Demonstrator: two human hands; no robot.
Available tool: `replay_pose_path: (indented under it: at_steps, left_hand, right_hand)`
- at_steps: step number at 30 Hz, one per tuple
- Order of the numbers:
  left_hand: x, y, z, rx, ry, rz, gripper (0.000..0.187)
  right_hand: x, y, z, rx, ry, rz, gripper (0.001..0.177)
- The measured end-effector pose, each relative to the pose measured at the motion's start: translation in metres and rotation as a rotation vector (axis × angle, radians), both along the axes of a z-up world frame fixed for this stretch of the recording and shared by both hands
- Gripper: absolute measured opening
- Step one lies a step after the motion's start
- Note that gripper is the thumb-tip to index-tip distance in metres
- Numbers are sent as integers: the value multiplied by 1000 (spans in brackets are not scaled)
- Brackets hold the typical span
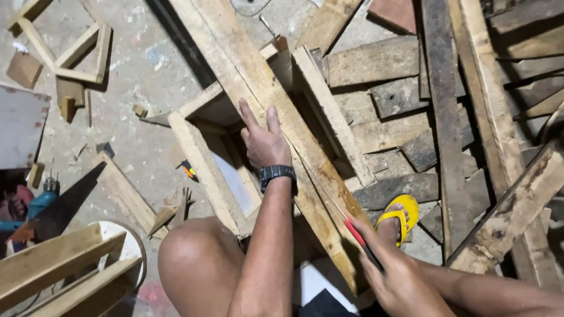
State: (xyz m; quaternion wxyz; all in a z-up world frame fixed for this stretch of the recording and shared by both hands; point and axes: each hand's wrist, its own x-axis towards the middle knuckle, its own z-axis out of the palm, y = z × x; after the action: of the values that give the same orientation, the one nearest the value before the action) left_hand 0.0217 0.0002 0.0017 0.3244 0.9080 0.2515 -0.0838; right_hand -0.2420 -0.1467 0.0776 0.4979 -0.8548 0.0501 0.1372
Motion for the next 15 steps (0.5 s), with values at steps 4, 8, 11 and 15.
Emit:
replay_pose_path:
  at_steps: [4,8,11,15]
  left_hand:
    - [-2,-2,4,17,-14,-6,72]
    - [-1,-2,2,24,-13,8,71]
    - [-2,-4,-9,37,-57,6,71]
    - [-1,-2,6,7,-19,34,71]
  right_hand:
    - [124,36,-11,-186,430,40,80]
    - [158,49,-26,-109,179,-23,67]
    - [128,39,-8,-92,199,-38,69]
    - [32,13,0,-164,-25,61,68]
